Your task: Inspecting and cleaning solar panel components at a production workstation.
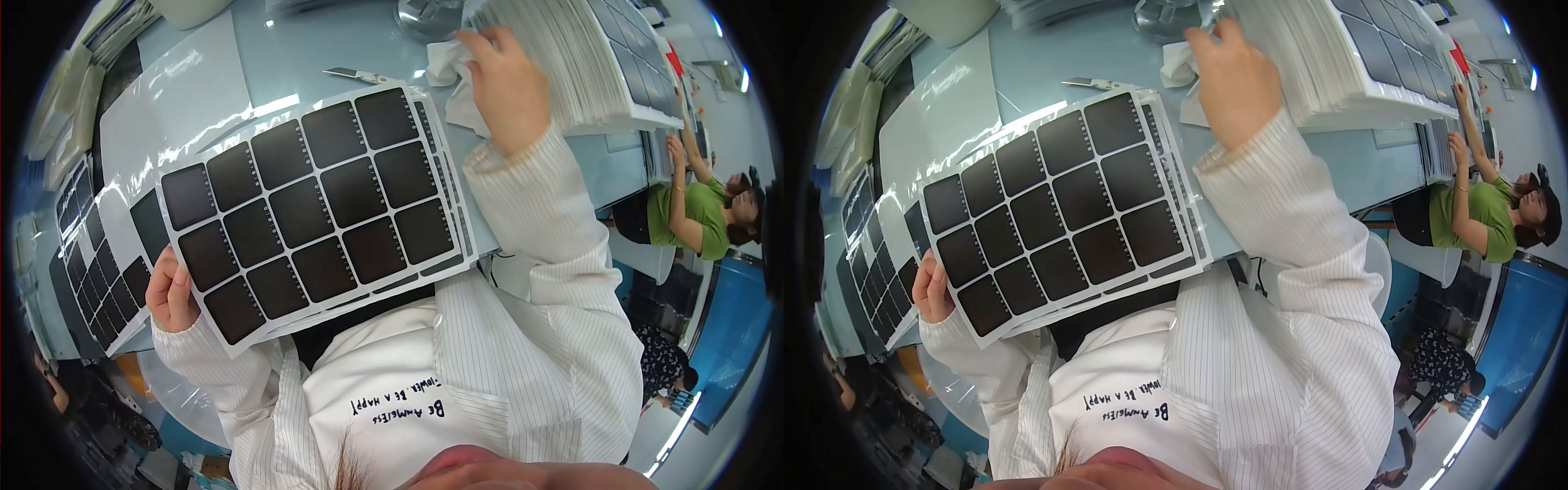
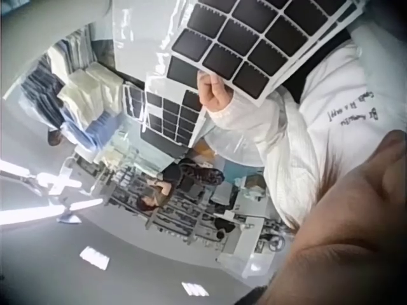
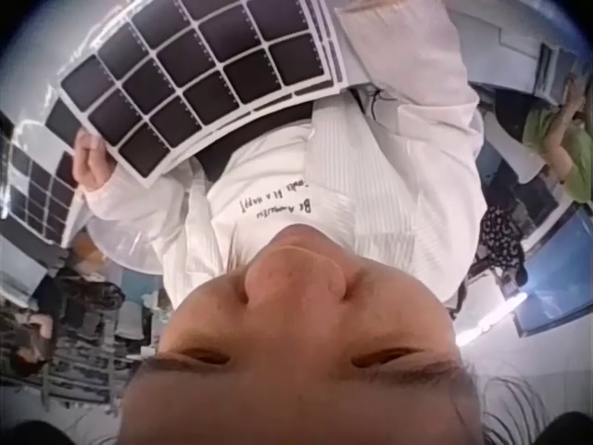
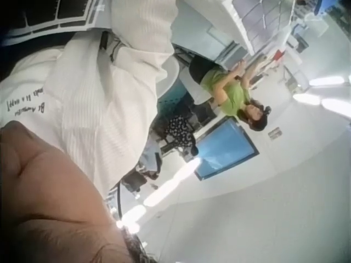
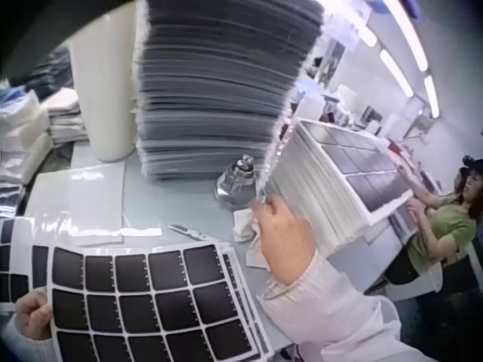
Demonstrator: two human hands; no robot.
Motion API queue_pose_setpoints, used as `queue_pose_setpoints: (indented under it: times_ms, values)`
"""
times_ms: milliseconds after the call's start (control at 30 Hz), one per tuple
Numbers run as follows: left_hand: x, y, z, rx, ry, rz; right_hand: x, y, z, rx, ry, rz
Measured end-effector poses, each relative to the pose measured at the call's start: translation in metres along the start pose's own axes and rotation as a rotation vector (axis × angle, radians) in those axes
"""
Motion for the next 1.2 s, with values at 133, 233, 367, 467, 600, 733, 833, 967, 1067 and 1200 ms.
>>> queue_pose_setpoints:
  times_ms: [133, 233, 367, 467, 600, 733, 833, 967, 1067, 1200]
  values:
    - [0.005, 0.006, -0.004, -0.019, 0.001, -0.003, 0.008, -0.005, -0.017, -0.062, -0.015, 0.107]
    - [0.003, 0.003, -0.006, -0.009, 0.047, -0.015, 0.012, -0.006, -0.007, 0.095, -0.079, 0.101]
    - [0.001, 0.006, -0.002, -0.012, 0.048, -0.027, 0.013, -0.004, 0.018, 0.366, -0.047, -0.054]
    - [0.001, 0.008, -0.002, -0.016, 0.076, -0.045, 0.013, -0.005, 0.022, 0.143, -0.07, 0.054]
    - [0.002, 0.008, -0.003, -0.006, 0.065, -0.048, 0.011, -0.009, 0.022, 0.02, 0.01, 0.029]
    - [0.005, 0.0, -0.01, -0.003, -0.022, -0.108, 0.022, 0.009, 0.052, 0.187, 0.067, 0.109]
    - [0.005, -0.001, -0.01, 0.01, -0.019, -0.129, 0.031, 0.01, 0.068, 0.039, -0.029, 0.118]
    - [0.003, 0.0, -0.01, -0.006, 0.005, -0.12, 0.021, 0.017, 0.053, 0.323, 0.265, -0.096]
    - [0.004, -0.002, -0.012, -0.007, -0.006, -0.103, 0.016, 0.019, 0.046, 1.036, 0.276, -0.241]
    - [0.004, -0.004, -0.011, 0.041, 0.064, -0.094, 0.014, 0.005, 0.045, 1.019, -0.011, -0.13]
Point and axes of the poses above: each hand's wrist, its own x-axis towards the middle knuckle, its own z-axis out of the back of the hand, y = z × x, the point moved 5 cm from there along x, towards the middle knuckle, and after that the axes turned 1 degree about x, right-handed, at the moved point
